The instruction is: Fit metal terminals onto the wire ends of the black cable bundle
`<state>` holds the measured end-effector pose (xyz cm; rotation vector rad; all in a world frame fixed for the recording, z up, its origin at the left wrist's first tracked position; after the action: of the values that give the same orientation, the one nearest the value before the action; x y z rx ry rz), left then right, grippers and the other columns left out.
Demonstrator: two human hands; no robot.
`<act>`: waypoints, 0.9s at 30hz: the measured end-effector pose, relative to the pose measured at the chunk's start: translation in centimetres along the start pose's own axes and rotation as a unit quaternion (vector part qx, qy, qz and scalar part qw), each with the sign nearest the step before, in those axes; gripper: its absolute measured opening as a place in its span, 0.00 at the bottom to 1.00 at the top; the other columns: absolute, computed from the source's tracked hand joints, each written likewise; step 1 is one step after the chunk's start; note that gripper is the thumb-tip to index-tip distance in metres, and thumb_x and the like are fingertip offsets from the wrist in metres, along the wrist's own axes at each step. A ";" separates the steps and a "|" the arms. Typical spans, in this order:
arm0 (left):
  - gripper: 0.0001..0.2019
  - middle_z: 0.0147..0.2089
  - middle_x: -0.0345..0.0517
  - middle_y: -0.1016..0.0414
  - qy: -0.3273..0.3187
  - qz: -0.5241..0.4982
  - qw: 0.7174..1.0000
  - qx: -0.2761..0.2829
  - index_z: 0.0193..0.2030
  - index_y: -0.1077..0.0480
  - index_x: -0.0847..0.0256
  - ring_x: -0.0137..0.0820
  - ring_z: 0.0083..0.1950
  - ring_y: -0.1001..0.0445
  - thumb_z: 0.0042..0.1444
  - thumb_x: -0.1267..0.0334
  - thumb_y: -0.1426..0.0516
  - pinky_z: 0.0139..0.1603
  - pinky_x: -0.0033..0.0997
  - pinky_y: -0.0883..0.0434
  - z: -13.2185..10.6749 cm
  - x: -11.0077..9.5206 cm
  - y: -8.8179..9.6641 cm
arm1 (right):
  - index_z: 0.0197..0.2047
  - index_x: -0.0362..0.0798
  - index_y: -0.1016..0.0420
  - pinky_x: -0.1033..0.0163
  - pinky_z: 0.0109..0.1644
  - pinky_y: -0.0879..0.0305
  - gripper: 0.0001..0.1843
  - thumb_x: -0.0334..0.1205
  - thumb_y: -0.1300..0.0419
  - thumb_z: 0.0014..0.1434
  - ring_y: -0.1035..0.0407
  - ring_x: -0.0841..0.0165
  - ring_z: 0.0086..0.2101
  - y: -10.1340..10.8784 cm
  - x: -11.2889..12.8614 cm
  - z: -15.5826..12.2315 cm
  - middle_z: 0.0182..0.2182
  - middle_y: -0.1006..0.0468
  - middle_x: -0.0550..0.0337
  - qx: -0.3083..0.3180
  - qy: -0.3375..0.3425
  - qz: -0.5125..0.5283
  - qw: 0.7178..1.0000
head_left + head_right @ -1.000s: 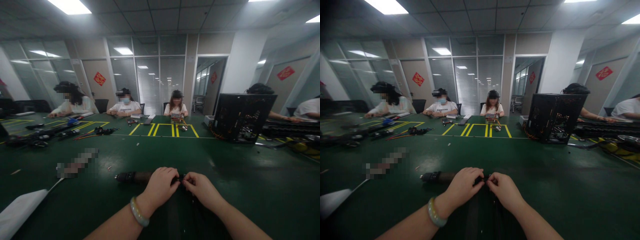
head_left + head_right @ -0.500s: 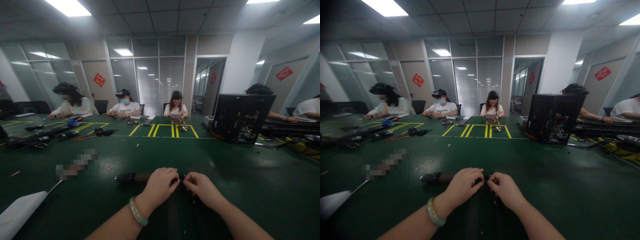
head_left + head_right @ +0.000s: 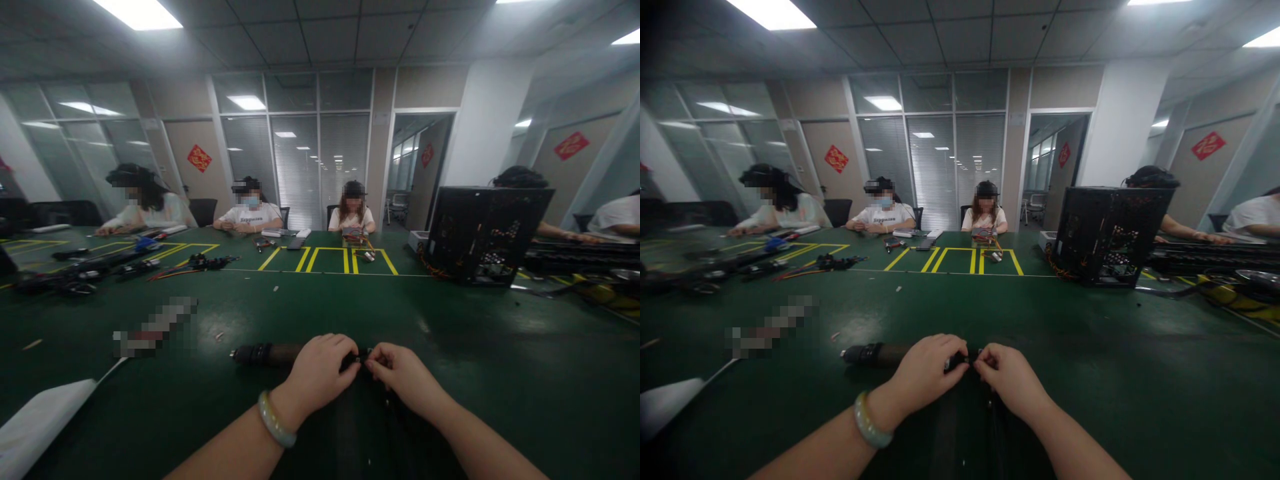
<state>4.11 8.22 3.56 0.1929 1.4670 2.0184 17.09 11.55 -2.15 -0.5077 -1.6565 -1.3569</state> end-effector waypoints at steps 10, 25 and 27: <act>0.04 0.43 0.38 0.26 -0.023 -0.009 1.000 0.004 0.41 0.30 0.55 0.33 0.44 0.29 0.60 0.64 0.42 0.47 0.34 0.35 0.1 -0.6 0.4 | 0.36 0.46 0.25 0.71 0.25 0.40 0.10 0.44 0.43 0.61 0.32 0.72 0.23 -0.1 0.1 -0.3 0.28 0.23 0.62 0.012 0.002 0.000 1.000; 0.04 0.42 0.40 0.26 -0.028 0.020 0.999 0.016 0.42 0.30 0.56 0.34 0.44 0.29 0.60 0.62 0.42 0.46 0.34 0.35 0.1 -0.4 -0.1 | 0.35 0.47 0.26 0.71 0.24 0.41 0.12 0.46 0.43 0.61 0.33 0.73 0.22 -0.1 0.0 -0.1 0.26 0.23 0.63 0.020 -0.012 -0.003 1.000; 0.04 0.43 0.40 0.26 -0.028 0.019 0.999 0.015 0.42 0.30 0.56 0.34 0.45 0.29 0.61 0.61 0.42 0.47 0.34 0.35 0.1 -0.4 -0.1 | 0.34 0.47 0.26 0.71 0.24 0.41 0.11 0.45 0.43 0.61 0.33 0.73 0.22 0.0 0.1 -0.2 0.26 0.24 0.63 0.017 -0.010 -0.008 1.000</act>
<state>4.50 8.15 3.61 0.2907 1.4708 2.0057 17.11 11.40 -2.11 -0.4902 -1.6996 -1.3382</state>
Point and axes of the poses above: each hand's wrist, its own z-axis towards the middle knuckle, its own y-axis out of the back of the hand, x = y × z, the point moved 9 cm from there along z, towards the middle knuckle
